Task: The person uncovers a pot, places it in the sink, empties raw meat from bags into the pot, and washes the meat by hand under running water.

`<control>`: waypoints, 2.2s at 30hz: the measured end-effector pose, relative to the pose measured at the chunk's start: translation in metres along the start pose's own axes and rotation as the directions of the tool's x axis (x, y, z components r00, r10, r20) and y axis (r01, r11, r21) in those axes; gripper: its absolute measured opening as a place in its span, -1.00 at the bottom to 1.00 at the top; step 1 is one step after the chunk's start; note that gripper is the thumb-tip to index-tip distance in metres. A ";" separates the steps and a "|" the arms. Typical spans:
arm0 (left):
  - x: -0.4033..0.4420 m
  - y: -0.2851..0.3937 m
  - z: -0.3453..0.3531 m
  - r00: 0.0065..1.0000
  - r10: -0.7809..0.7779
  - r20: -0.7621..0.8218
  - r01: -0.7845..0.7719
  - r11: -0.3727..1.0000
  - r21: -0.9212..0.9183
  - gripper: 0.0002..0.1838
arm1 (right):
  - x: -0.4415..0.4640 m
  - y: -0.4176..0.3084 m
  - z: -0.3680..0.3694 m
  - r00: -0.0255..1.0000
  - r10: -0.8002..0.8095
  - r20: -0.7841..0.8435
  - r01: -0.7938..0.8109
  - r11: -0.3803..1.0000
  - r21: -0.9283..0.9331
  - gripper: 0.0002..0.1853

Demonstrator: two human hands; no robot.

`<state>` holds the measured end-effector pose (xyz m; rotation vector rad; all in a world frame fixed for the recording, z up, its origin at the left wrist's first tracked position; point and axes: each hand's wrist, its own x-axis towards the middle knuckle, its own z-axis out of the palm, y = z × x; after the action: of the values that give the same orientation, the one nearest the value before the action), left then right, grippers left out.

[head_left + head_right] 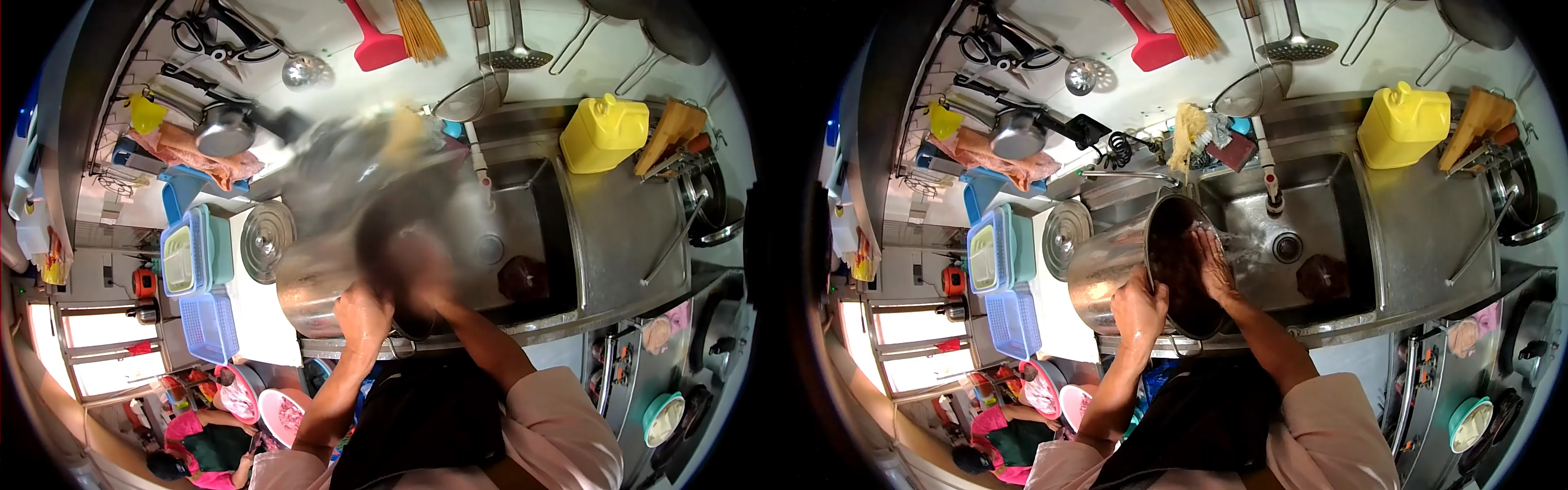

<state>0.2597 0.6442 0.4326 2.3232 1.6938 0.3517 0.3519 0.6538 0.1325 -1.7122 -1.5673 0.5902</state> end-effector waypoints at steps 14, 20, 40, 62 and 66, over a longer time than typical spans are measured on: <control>-0.006 0.005 0.001 0.997 0.073 -0.019 -0.073 0.997 -0.003 -0.77 | -0.005 0.003 0.009 1.000 0.013 -0.026 -0.001 0.919 0.393 -0.10; -0.006 0.012 0.002 0.997 0.077 -0.004 -0.077 0.997 -0.016 -0.79 | -0.010 -0.007 -0.014 1.000 0.029 0.005 -0.029 0.997 0.076 -0.15; -0.005 0.021 0.003 0.997 0.069 -0.021 -0.069 0.998 -0.008 -0.81 | -0.009 -0.009 -0.015 1.000 -0.017 0.027 0.021 0.986 -0.163 -0.14; -0.001 0.028 0.008 0.994 0.105 -0.019 -0.105 0.994 0.017 -0.79 | -0.012 -0.005 -0.014 0.996 -0.019 0.088 0.039 0.974 -0.222 -0.18; -0.002 0.029 0.008 0.996 0.094 -0.009 -0.094 0.996 0.013 -0.80 | -0.013 -0.005 -0.011 0.998 -0.028 0.065 0.043 0.966 -0.256 -0.18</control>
<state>0.2872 0.6333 0.4346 2.4193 1.5993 0.3711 0.3549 0.6388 0.1418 -1.8662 -1.7780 0.4382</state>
